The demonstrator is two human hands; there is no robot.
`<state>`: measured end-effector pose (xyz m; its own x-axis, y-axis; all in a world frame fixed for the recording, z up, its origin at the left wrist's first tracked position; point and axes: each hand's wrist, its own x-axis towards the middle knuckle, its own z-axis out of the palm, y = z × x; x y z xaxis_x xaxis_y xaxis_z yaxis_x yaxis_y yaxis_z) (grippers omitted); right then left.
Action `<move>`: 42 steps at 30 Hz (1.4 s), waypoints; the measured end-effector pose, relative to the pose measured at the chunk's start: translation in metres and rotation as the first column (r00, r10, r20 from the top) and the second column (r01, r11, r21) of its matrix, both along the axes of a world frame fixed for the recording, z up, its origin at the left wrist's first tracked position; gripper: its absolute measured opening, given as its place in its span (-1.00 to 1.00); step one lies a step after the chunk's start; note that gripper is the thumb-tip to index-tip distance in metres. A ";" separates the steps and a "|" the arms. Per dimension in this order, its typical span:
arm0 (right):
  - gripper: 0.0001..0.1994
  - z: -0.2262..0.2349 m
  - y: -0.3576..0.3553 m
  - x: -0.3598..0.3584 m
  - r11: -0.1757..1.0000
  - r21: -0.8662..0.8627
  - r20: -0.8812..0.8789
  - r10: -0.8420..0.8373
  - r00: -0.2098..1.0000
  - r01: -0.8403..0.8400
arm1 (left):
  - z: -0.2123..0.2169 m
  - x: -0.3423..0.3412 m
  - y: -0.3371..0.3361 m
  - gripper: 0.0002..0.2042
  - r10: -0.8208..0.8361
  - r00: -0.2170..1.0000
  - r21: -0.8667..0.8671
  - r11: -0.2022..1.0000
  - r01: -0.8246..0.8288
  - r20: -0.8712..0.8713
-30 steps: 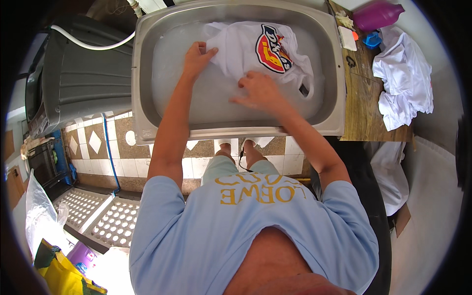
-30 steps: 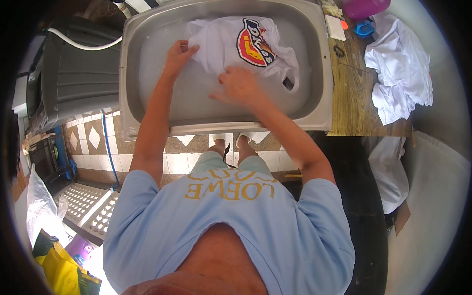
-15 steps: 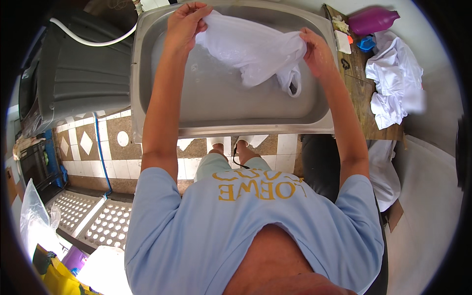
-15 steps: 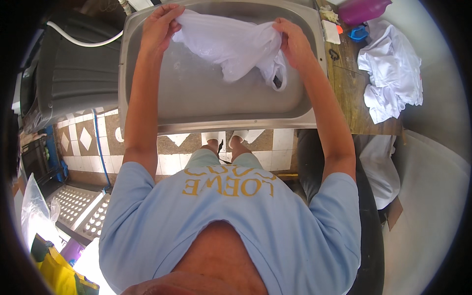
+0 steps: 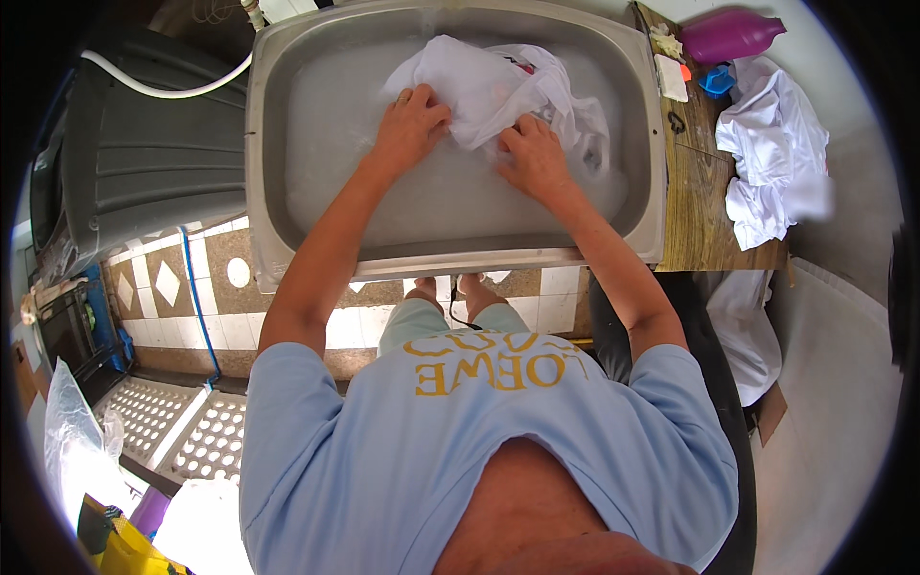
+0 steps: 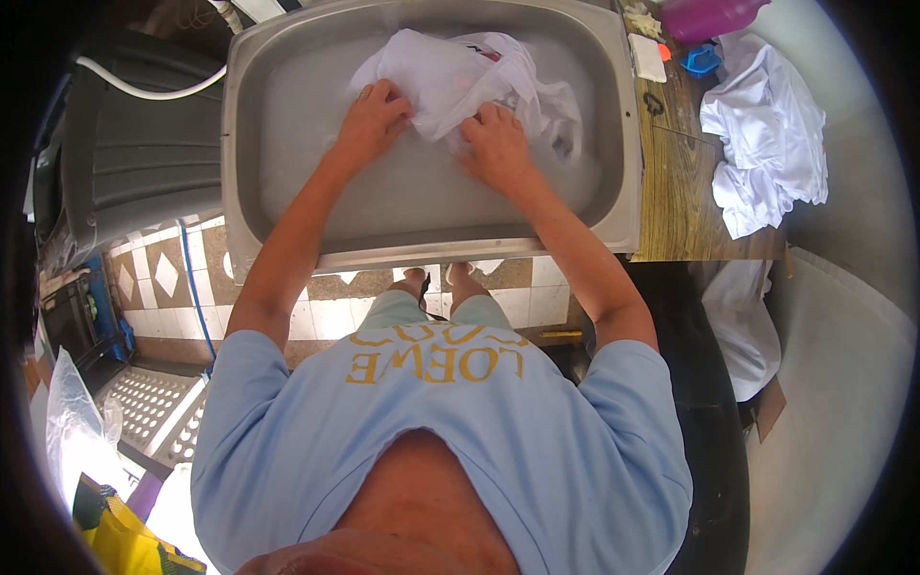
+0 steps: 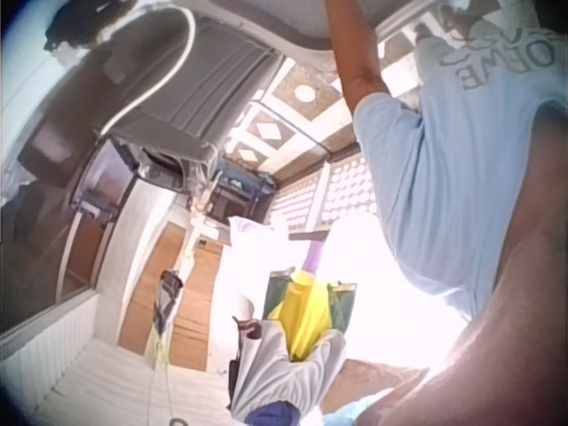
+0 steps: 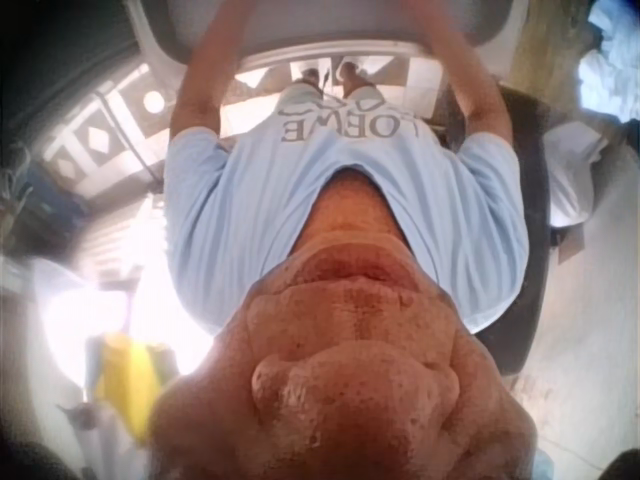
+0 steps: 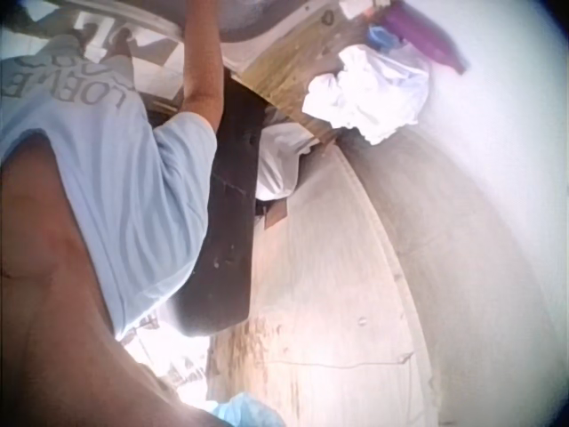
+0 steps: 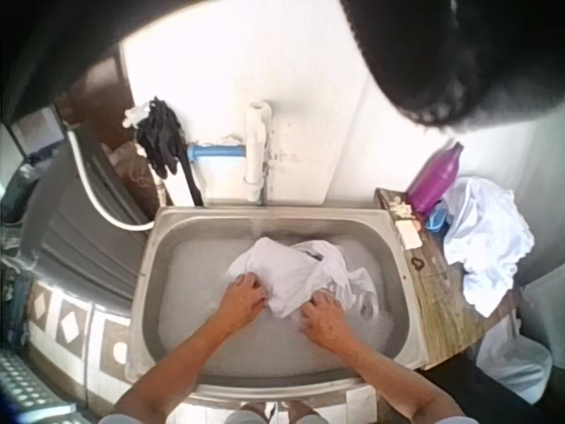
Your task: The person washes a white shirt by hand in a basin of soapy water, scrubs it, wrings it out, puts it in a washing machine, and then rinses their hands and a small black object in the sink.
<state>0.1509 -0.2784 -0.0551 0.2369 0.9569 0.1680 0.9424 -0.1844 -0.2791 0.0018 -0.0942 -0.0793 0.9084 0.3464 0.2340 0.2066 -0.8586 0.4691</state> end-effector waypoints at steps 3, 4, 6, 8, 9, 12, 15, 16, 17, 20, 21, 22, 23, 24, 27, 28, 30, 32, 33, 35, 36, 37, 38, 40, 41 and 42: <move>-0.85 -0.005 -0.003 0.032 0.999 0.029 -0.461 -0.010 0.887 0.026 | 0.008 0.007 0.015 -0.88 -0.014 0.990 -0.263 0.963 0.052 0.143; -0.88 0.001 -0.004 0.044 0.996 0.029 -0.704 -0.040 0.709 0.086 | 0.014 0.010 0.022 -0.92 -0.003 0.979 -0.396 0.914 0.085 0.202; -0.88 0.032 -0.005 0.061 0.969 0.029 -0.967 -0.035 0.252 0.247 | 0.043 0.019 0.043 -0.95 0.131 0.934 -0.576 0.813 0.090 0.332; -0.86 0.079 -0.006 0.072 0.936 0.032 -0.994 -0.005 0.105 0.351 | 0.078 0.024 0.049 -0.90 0.188 0.918 -0.680 0.724 0.110 0.349; -0.86 0.099 -0.006 0.079 0.935 0.049 -0.983 -0.017 0.185 0.350 | 0.096 0.027 0.048 -0.87 0.163 0.932 -0.700 0.704 0.119 0.322; -0.87 0.108 -0.005 0.070 0.965 -0.037 -0.935 -0.125 0.333 0.259 | 0.093 0.032 0.028 -0.81 -0.086 0.995 -0.525 0.850 0.052 -0.041; -0.82 0.071 -0.012 0.054 0.981 -0.178 -0.801 -0.190 0.568 0.077 | 0.036 0.025 -0.014 -0.79 -0.105 0.977 -0.081 0.992 0.092 -0.183; -0.79 0.055 -0.013 0.044 0.968 -0.251 -0.705 -0.204 0.680 0.030 | 0.019 0.025 -0.019 -0.80 -0.044 0.991 -0.033 0.999 0.040 -0.125; -0.77 0.040 -0.013 0.028 0.975 -0.211 -0.529 -0.171 0.831 0.066 | 0.004 0.023 -0.020 -0.81 0.019 0.998 0.013 1.000 -0.018 -0.068; -0.73 -0.005 -0.030 -0.005 0.983 -0.117 -0.069 -0.151 0.986 0.142 | 0.018 0.033 -0.010 -0.83 0.154 0.981 -0.320 0.941 -0.109 0.120; -0.72 -0.022 -0.034 -0.006 0.981 -0.115 -0.045 -0.161 0.986 0.155 | 0.033 0.037 -0.005 -0.84 0.208 0.964 -0.494 0.864 -0.103 0.163; -0.71 -0.031 -0.033 -0.003 0.982 -0.106 -0.019 -0.162 0.987 0.159 | 0.048 0.039 0.002 -0.84 0.214 0.967 -0.631 0.771 -0.082 0.136; -0.74 -0.031 -0.029 0.005 0.970 -0.196 -0.149 -0.172 0.974 0.141 | 0.061 0.044 0.010 -0.84 0.213 0.970 -0.749 0.660 -0.056 0.115; -0.76 -0.029 -0.028 0.015 0.953 -0.281 -0.276 -0.192 0.942 0.112 | 0.072 0.046 0.012 -0.84 0.205 0.974 -0.848 0.530 -0.030 0.094; -0.81 -0.005 -0.031 0.021 0.962 -0.239 -0.787 -0.273 0.553 0.135 | 0.060 0.031 0.016 -0.71 -0.175 0.939 -0.599 0.800 -0.039 -0.295; -0.82 0.013 -0.027 0.020 0.965 -0.193 -0.913 -0.243 0.327 0.179 | 0.034 0.022 0.016 -0.67 -0.192 0.925 -0.143 0.978 0.153 -0.329; -0.85 0.043 -0.036 0.027 0.919 -0.050 -0.998 -0.058 0.010 0.392 | 0.010 0.022 -0.021 -0.70 0.027 0.982 -0.082 0.996 -0.043 -0.186; -0.85 0.088 -0.035 0.043 0.884 0.137 -0.989 0.146 0.014 0.447 | -0.001 0.027 -0.033 -0.78 0.218 0.972 -0.053 0.973 -0.223 -0.092; -0.84 0.099 -0.037 0.045 0.854 0.221 -0.970 0.245 0.011 0.471 | -0.009 0.028 -0.024 -0.78 0.210 0.978 -0.109 0.972 -0.208 0.003; -0.82 0.101 -0.039 0.055 0.879 0.106 -0.993 0.075 0.086 0.464 | -0.011 0.034 -0.002 -0.79 0.194 0.959 -0.211 0.966 -0.150 0.207; -0.80 0.101 -0.040 0.059 0.884 0.050 -0.992 -0.009 0.125 0.464 | -0.008 0.037 0.005 -0.79 0.263 0.929 -0.394 0.907 -0.147 0.260; -0.79 0.094 -0.040 0.051 0.906 -0.036 -0.977 -0.121 0.177 0.422 | 0.002 0.042 0.010 -0.79 0.333 0.896 -0.565 0.817 -0.119 0.293; -0.77 0.085 -0.039 0.034 0.914 -0.126 -0.946 -0.228 0.231 0.386 | 0.016 0.046 0.015 -0.79 0.405 0.861 -0.713 0.697 -0.074 0.307; -0.75 0.052 -0.040 0.020 0.924 -0.162 -0.895 -0.286 0.344 0.347 | 0.054 0.053 0.022 -0.77 0.417 0.847 -0.734 0.678 -0.048 0.330; -0.73 0.024 -0.043 0.022 0.936 -0.106 -0.885 -0.243 0.398 0.336 | 0.075 0.058 0.025 -0.76 0.421 0.841 -0.745 0.667 -0.032 0.341; -0.70 0.007 -0.039 0.020 0.951 -0.048 -0.875 -0.188 0.446 0.306 | 0.092 0.055 0.033 -0.77 0.406 0.838 -0.706 0.708 -0.036 0.365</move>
<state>0.1713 -0.3177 -0.0477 0.5401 0.8237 -0.1726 0.1292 -0.2838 -0.9501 0.0565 -0.0615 0.0131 0.6213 0.7494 0.2290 -0.0517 -0.2524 0.9662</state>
